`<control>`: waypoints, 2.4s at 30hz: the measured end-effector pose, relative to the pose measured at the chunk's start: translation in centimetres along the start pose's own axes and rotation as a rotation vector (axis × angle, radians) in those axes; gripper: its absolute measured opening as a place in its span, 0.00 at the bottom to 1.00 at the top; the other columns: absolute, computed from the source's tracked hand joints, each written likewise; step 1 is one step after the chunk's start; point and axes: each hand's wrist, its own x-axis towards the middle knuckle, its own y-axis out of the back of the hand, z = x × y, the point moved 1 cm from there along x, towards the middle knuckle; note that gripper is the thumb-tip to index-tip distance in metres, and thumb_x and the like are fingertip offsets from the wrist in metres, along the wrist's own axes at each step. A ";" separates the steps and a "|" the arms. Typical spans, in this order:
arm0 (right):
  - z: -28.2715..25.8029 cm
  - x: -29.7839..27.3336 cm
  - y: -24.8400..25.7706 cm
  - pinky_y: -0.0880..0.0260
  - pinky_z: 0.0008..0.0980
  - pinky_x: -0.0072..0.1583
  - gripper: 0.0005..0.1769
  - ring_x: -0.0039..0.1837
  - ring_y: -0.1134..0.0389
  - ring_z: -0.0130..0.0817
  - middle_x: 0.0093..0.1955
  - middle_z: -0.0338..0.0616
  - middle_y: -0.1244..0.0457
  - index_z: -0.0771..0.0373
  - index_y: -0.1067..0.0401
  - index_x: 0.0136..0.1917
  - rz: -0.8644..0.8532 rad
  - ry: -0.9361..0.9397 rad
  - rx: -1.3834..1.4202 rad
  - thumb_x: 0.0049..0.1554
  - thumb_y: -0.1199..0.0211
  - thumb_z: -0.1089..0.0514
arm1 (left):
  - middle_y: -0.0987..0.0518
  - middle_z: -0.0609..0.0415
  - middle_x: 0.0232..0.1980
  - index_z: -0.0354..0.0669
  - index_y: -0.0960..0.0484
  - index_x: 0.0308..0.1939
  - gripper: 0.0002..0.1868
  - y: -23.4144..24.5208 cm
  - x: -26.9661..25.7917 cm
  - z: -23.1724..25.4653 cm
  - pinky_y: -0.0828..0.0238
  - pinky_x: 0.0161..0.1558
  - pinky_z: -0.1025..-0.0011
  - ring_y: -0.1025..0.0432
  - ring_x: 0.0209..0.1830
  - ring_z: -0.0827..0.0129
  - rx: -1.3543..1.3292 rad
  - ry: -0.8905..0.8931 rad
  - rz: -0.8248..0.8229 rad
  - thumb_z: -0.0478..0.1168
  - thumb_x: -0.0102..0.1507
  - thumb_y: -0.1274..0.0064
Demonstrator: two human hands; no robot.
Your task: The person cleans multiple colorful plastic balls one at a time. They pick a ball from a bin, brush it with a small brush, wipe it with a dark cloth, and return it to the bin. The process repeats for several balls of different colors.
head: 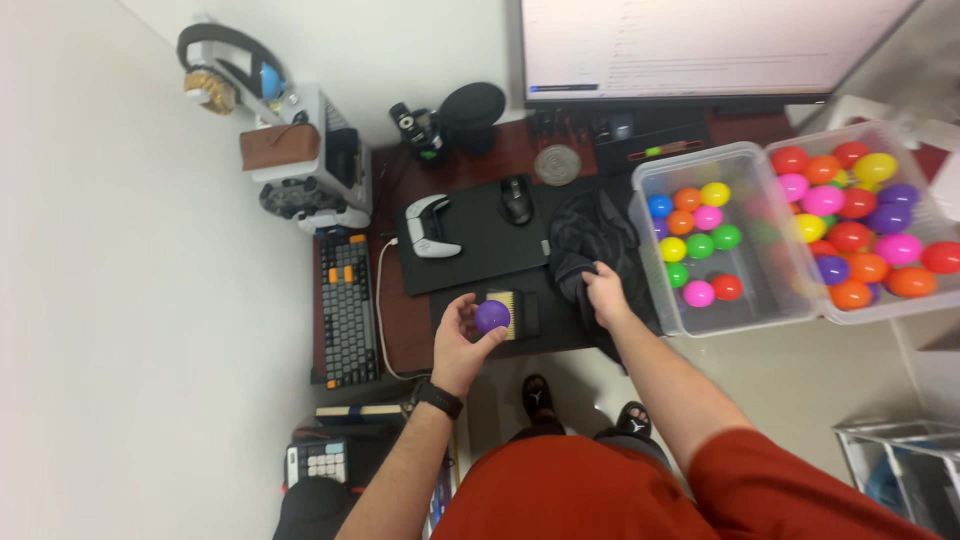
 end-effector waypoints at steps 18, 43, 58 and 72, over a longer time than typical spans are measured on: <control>-21.6 -15.4 16.2 0.29 0.43 0.60 0.23 0.52 0.27 0.47 0.49 0.55 0.28 0.73 0.24 0.51 -0.568 -0.072 0.612 0.59 0.49 0.51 | 0.19 0.51 0.56 0.25 0.25 0.66 0.37 -18.0 -0.8 8.4 0.27 0.61 0.70 0.24 0.55 0.71 -0.296 0.002 -1.008 0.31 0.54 0.30; -24.0 -25.6 11.7 0.34 0.40 0.65 0.26 0.61 0.32 0.38 0.60 0.48 0.34 0.66 0.32 0.65 -0.593 0.132 0.402 0.68 0.56 0.45 | 0.20 0.47 0.59 0.38 0.27 0.62 0.30 -22.2 -12.5 18.9 0.25 0.61 0.68 0.22 0.58 0.61 0.214 -0.712 -0.141 0.34 0.58 0.32; -23.9 -24.3 8.7 0.33 0.39 0.63 0.26 0.59 0.32 0.38 0.57 0.48 0.34 0.67 0.32 0.62 -0.261 0.196 0.431 0.68 0.59 0.44 | 0.30 0.42 0.62 0.35 0.29 0.64 0.27 -19.0 -10.8 20.3 0.31 0.62 0.57 0.31 0.61 0.46 0.702 -1.076 -0.167 0.37 0.63 0.39; -25.2 -26.2 5.0 0.31 0.33 0.61 0.17 0.57 0.32 0.33 0.56 0.47 0.34 0.71 0.32 0.62 -0.024 0.766 0.034 0.67 0.53 0.59 | 0.27 0.44 0.62 0.38 0.26 0.58 0.26 -14.2 -6.4 17.0 0.26 0.56 0.66 0.25 0.56 0.55 0.321 -0.818 -0.246 0.37 0.59 0.33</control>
